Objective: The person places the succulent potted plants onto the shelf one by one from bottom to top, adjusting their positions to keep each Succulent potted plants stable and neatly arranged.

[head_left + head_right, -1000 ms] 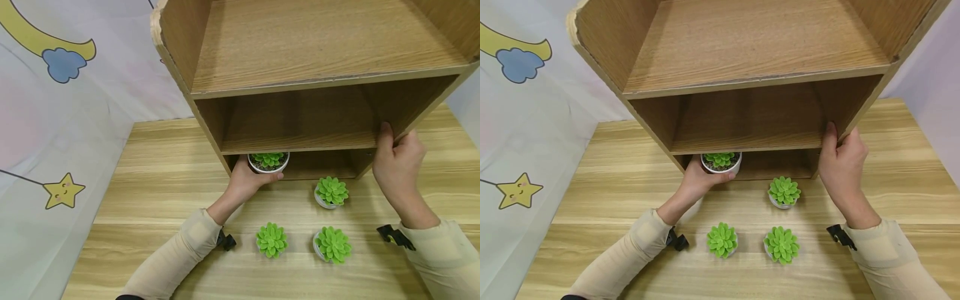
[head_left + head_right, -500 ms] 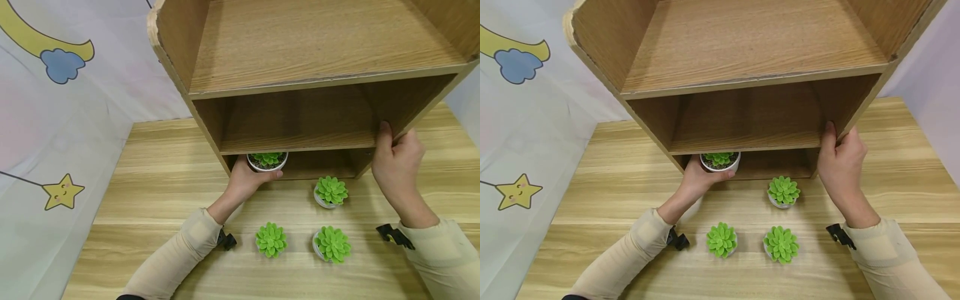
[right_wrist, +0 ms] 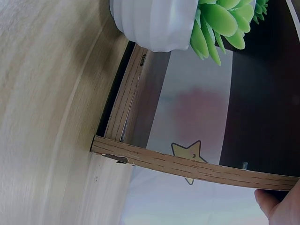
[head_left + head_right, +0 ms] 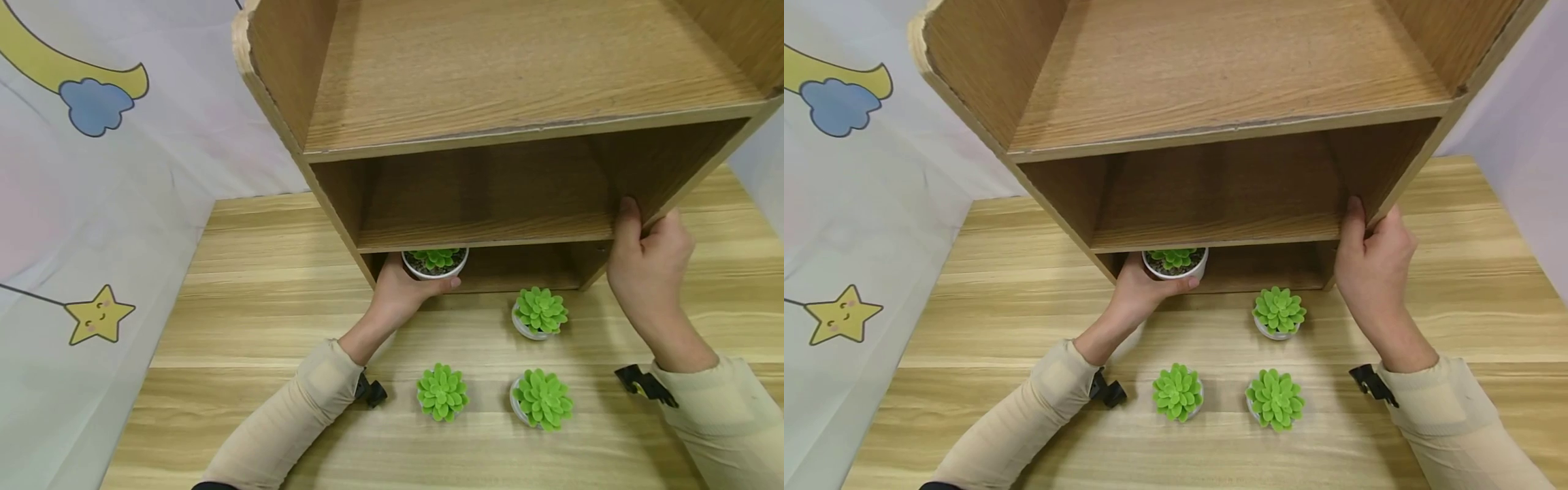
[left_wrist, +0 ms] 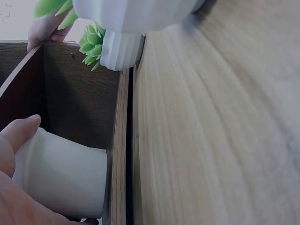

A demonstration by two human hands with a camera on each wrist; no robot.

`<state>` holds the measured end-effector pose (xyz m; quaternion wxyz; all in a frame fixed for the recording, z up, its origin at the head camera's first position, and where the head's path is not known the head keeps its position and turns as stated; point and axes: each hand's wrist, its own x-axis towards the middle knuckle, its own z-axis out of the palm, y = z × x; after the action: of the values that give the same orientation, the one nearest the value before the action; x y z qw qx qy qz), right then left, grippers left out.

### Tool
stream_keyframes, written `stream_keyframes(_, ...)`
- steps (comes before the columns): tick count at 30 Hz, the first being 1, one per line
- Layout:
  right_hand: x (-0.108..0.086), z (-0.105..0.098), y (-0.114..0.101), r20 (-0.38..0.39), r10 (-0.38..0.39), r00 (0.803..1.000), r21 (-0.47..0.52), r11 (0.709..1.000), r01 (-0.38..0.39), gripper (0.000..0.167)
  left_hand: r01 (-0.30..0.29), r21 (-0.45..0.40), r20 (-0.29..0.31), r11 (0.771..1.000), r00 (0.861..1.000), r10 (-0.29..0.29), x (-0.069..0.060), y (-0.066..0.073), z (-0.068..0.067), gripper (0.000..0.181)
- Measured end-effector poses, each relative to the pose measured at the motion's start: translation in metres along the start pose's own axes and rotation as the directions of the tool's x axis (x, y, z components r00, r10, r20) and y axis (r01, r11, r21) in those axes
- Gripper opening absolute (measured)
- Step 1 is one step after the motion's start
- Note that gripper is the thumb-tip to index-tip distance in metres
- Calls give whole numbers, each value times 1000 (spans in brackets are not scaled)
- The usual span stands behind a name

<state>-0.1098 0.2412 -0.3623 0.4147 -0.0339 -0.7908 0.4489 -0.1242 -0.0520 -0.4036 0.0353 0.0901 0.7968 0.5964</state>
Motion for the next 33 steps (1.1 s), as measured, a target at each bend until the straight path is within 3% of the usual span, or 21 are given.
stream_keyframes(8, 0, 1, -1, -4, 11, 1000, -11, 1000, -11, 11, 18, 14, -6, 1000, 1000, -18, 0, -1, -1, 89)
stream_keyframes(15, 0, 2, -1, -14, 76, 997, -31, 997, -76, 20, 12, 9, -3, 1000, 1000, -12, 1, -4, 0, 89)
stream_keyframes(21, 0, 2, -2, -19, 50, 999, -5, 999, -50, 12, 10, 2, -3, 1000, 1000, -10, 0, -4, 0, 89)
stream_keyframes(33, -1, 2, -1, -22, 36, 999, -10, 999, -36, 12, 13, 28, -1, 1000, 1000, -13, 0, -3, 2, 90)
